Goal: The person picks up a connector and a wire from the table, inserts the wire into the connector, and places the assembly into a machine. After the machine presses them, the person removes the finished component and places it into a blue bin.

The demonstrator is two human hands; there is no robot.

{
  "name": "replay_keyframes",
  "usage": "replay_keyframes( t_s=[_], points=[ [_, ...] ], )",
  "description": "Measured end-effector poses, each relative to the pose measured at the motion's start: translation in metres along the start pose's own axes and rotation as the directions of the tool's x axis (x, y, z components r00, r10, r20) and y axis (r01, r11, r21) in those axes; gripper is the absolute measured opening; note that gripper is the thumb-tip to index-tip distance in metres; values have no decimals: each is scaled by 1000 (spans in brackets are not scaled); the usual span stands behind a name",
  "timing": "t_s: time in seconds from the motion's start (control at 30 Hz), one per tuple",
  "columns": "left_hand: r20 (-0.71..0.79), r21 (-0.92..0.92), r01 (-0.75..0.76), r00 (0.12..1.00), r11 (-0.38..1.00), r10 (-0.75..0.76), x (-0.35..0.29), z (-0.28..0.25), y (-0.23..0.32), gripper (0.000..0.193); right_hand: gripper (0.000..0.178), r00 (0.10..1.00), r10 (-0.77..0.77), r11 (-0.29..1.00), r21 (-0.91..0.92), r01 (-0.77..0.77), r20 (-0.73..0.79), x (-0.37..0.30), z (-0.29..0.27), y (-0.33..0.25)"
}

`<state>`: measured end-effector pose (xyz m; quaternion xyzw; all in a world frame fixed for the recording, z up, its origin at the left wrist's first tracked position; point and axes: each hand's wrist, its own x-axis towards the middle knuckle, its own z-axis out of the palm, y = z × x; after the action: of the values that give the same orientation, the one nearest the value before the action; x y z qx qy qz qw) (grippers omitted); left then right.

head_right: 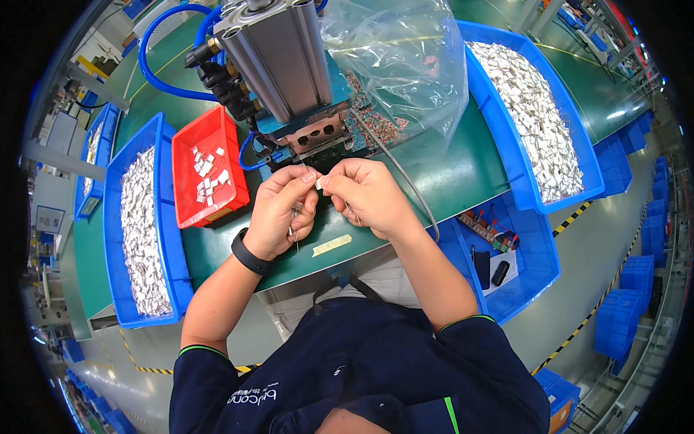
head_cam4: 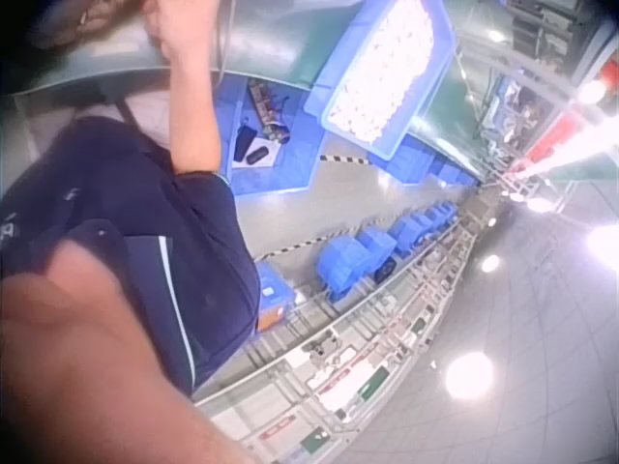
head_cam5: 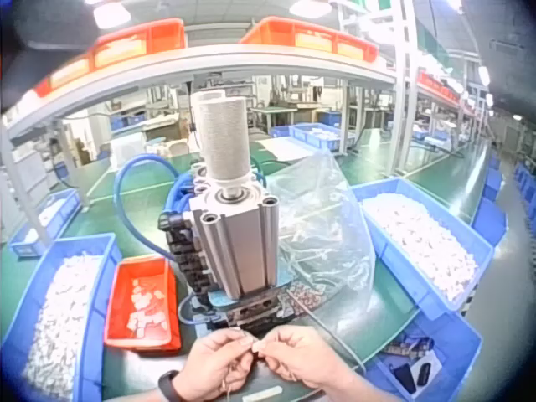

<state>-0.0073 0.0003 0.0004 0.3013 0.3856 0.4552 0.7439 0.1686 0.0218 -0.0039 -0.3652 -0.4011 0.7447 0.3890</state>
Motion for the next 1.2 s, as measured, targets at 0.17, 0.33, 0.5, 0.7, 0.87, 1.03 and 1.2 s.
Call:
replay_keyframes(
  t_s=[0.17, 0.33, 0.5, 0.7, 0.87, 1.03, 1.2],
  points=[
    [-21, 9, -23, 1000, 1000, 23, -1, -2, -2, 14, 14, 1000, 31, 999, 43, -31, -2, 3, 5, 0],
    [-1, -17, -12, 1000, 1000, 12, -1, -1, 2, 26, 13, 985, 157, 913, 370, -173, 74, 3, 4, -3],
    [25, -37, 7, 1000, 999, -6, 0, -1, 3, 36, 14, 973, 159, 907, 364, -211, 169, -1, -2, 0],
    [21, -23, -14, 1000, 1000, 14, -3, -1, 4, 35, 19, 985, 170, 978, -126, -166, 18, -27, 12, -2],
    [18, 2, -45, 999, 999, 45, -1, 0, 3, 33, 19, 999, 15, 932, -362, -26, -34, -28, 21, 5],
    [31, -33, -30, 999, 999, 31, 0, -3, 2, 31, 16, 980, -199, 927, -331, 179, -27, -27, 25, 15],
    [22, -35, -23, 999, 999, 24, -1, -1, 3, 28, 14, 975, -216, 912, -366, 185, -45, -23, 27, 20]
  ],
)
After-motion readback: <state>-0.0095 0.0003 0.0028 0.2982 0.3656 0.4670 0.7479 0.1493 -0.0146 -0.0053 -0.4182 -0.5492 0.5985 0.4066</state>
